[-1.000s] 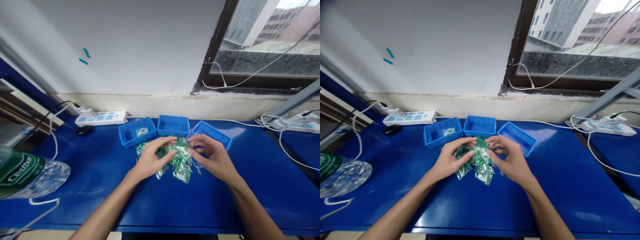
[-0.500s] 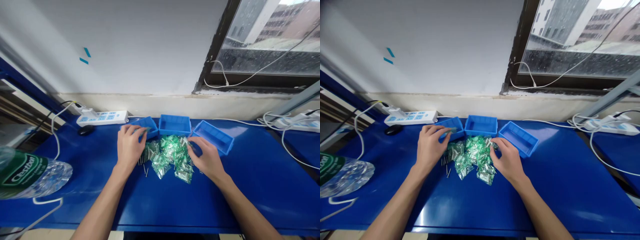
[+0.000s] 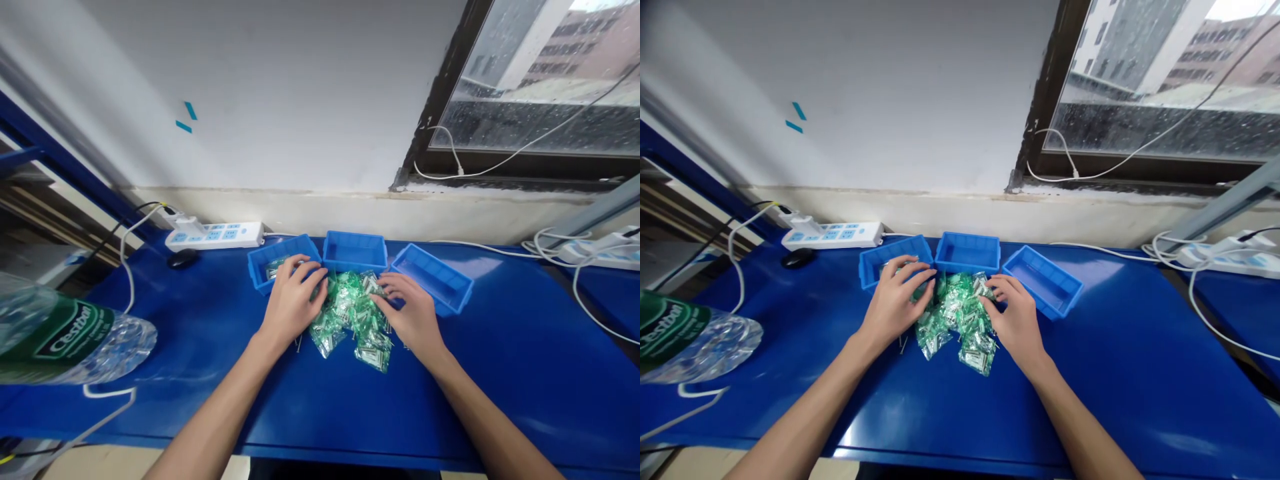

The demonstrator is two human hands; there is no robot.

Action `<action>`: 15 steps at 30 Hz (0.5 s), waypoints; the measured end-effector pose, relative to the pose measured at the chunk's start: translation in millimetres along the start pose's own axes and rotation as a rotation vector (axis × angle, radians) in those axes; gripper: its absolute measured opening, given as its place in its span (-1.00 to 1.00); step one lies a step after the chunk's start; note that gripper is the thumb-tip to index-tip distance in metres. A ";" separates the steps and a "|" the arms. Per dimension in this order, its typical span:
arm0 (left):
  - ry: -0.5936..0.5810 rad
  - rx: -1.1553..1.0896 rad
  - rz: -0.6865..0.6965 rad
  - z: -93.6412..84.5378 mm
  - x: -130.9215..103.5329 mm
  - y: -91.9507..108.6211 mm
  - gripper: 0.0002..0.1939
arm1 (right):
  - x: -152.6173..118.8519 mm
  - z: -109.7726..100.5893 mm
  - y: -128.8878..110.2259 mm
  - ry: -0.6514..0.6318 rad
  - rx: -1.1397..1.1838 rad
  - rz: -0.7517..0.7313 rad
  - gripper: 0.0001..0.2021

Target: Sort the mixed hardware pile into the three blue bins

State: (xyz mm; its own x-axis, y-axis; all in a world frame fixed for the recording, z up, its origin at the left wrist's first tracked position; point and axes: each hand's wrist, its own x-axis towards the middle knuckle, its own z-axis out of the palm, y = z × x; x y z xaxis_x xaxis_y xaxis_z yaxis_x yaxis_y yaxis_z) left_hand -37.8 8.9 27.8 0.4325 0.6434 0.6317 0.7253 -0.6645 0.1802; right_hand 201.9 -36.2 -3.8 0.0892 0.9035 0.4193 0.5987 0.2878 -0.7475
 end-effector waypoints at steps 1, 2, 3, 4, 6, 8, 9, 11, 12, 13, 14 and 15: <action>0.000 -0.016 0.014 0.2 -0.5 1.0 -0.79 | 0.1 0.2 -1.2 0.014 0.074 0.047 -0.85; 0.001 -0.034 0.028 0.6 -1.1 2.0 -0.78 | 0.2 0.2 -2.8 0.021 0.144 0.096 -0.85; -0.002 -0.052 0.042 1.2 -1.7 3.2 -0.78 | 0.3 0.2 -4.7 0.025 0.206 0.143 -0.85; -0.009 -0.069 0.058 2.0 -2.4 4.5 -0.77 | 0.4 0.1 -6.5 0.028 0.258 0.184 -0.84; -0.036 -0.097 0.083 4.1 -3.7 7.5 -0.74 | 0.8 -0.2 -10.2 0.042 0.336 0.245 -0.85; -0.054 -0.111 0.098 6.1 -4.8 10.4 -0.71 | 1.4 -1.0 -13.8 0.085 0.393 0.262 -0.85; -0.058 -0.114 0.100 6.9 -5.3 11.8 -0.70 | 1.7 -1.8 -15.7 0.120 0.412 0.246 -0.86; -0.057 -0.117 0.099 7.4 -5.8 14.1 -0.67 | 2.1 -4.6 -20.0 0.202 0.428 0.161 -0.88; -0.058 -0.123 0.097 7.3 -5.9 15.1 -0.66 | 2.1 -6.6 -22.5 0.239 0.421 0.099 -0.89; -0.057 -0.132 0.094 6.8 -5.7 16.2 -0.65 | 1.8 -8.9 -25.1 0.275 0.405 0.035 -0.88; -0.055 -0.149 0.086 5.9 -5.4 17.3 -0.64 | 1.2 -11.5 -27.9 0.306 0.385 -0.029 -0.87; -0.047 -0.176 0.075 4.8 -5.0 18.7 -0.63 | 0.4 -14.2 -30.8 0.330 0.364 -0.085 -0.85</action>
State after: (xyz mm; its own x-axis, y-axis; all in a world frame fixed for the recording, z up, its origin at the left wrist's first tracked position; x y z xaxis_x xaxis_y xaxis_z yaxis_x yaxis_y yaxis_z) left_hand -23.8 -4.9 24.5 0.5092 0.6037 0.6134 0.5872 -0.7648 0.2652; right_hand 194.8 -49.2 26.7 0.3340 0.7402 0.5836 0.3035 0.5017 -0.8100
